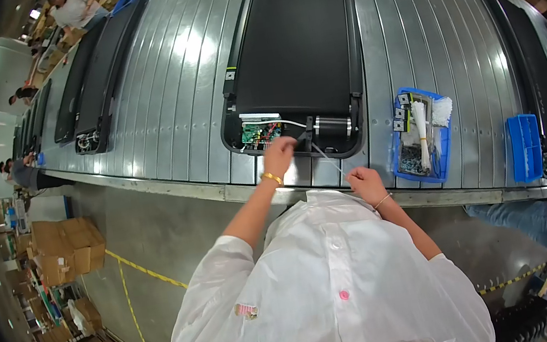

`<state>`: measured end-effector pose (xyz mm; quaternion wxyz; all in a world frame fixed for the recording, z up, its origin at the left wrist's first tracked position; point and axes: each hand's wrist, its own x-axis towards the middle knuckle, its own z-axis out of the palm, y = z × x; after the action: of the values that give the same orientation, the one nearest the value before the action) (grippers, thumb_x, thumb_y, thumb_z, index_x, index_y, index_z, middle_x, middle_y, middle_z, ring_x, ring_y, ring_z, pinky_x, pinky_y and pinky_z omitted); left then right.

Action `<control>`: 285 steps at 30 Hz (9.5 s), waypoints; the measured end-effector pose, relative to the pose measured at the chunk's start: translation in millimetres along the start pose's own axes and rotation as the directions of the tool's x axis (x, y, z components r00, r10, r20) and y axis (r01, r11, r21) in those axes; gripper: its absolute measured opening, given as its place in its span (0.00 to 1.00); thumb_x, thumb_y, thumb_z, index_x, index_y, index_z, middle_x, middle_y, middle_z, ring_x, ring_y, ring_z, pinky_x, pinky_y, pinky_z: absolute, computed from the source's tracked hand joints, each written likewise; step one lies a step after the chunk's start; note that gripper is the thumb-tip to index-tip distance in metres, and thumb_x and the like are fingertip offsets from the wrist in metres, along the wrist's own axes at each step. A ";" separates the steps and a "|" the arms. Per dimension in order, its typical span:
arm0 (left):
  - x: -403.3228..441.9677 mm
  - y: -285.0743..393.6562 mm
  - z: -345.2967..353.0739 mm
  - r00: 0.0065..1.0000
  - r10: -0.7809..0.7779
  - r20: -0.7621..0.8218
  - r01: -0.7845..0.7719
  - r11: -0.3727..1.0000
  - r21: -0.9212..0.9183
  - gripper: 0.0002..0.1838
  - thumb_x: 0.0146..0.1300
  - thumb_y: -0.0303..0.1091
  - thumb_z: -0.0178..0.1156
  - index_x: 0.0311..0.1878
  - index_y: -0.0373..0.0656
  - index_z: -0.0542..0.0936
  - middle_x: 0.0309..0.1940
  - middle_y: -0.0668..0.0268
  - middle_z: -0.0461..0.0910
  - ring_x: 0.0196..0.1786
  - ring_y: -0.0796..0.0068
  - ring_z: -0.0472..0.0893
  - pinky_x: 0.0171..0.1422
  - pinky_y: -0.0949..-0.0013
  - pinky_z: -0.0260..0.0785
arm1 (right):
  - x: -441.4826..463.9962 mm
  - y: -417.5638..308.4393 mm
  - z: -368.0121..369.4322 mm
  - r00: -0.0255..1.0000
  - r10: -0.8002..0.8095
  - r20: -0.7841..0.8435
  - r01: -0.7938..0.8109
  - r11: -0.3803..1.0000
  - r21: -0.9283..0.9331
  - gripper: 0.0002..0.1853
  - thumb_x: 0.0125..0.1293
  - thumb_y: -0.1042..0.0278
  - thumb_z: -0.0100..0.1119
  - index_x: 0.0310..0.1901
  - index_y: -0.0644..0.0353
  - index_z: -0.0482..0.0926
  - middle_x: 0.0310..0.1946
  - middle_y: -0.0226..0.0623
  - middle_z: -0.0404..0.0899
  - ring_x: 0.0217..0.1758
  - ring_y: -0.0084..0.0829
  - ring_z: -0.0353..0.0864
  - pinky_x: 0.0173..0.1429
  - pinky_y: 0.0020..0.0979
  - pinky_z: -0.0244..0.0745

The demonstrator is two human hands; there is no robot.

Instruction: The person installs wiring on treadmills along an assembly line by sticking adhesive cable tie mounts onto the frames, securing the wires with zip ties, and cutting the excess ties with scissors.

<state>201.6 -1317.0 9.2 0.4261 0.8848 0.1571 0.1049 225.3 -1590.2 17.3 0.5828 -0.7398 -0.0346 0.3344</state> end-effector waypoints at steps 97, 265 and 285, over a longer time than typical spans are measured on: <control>124.0 -71.2 12.7 0.499 -0.096 0.861 0.182 0.983 0.004 0.02 0.55 0.28 0.62 0.31 0.41 0.81 0.22 0.74 0.77 0.26 0.84 0.73 0.32 0.78 0.66 | 130.2 15.7 127.8 0.887 -0.053 -0.458 0.054 0.998 -0.010 0.04 0.55 0.76 0.62 0.33 0.65 0.78 0.24 0.32 0.81 0.27 0.19 0.78 0.32 0.22 0.73; 114.6 -124.7 -83.5 0.693 0.376 0.615 -0.490 0.872 0.018 0.09 0.49 0.24 0.57 0.35 0.44 0.77 0.37 0.59 0.69 0.41 0.56 0.76 0.40 0.60 0.72 | 212.8 -40.4 195.8 0.712 0.620 0.329 -0.659 0.752 0.010 0.19 0.52 0.77 0.65 0.46 0.57 0.73 0.24 0.35 0.79 0.24 0.27 0.82 0.25 0.32 0.80; 148.5 -98.2 -56.6 0.368 0.332 0.869 -0.876 0.438 0.203 0.05 0.50 0.31 0.60 0.30 0.51 0.82 0.34 0.67 0.73 0.42 0.65 0.76 0.44 0.62 0.68 | 160.1 -45.8 229.8 0.895 0.444 0.031 -0.412 0.799 0.437 0.25 0.52 0.78 0.63 0.52 0.55 0.65 0.25 0.38 0.78 0.21 0.28 0.79 0.31 0.32 0.80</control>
<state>302.9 -1164.0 -25.6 0.0340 0.9163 -0.3688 -0.1523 241.8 -1312.1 -37.3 0.6424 -0.5918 0.2297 0.4293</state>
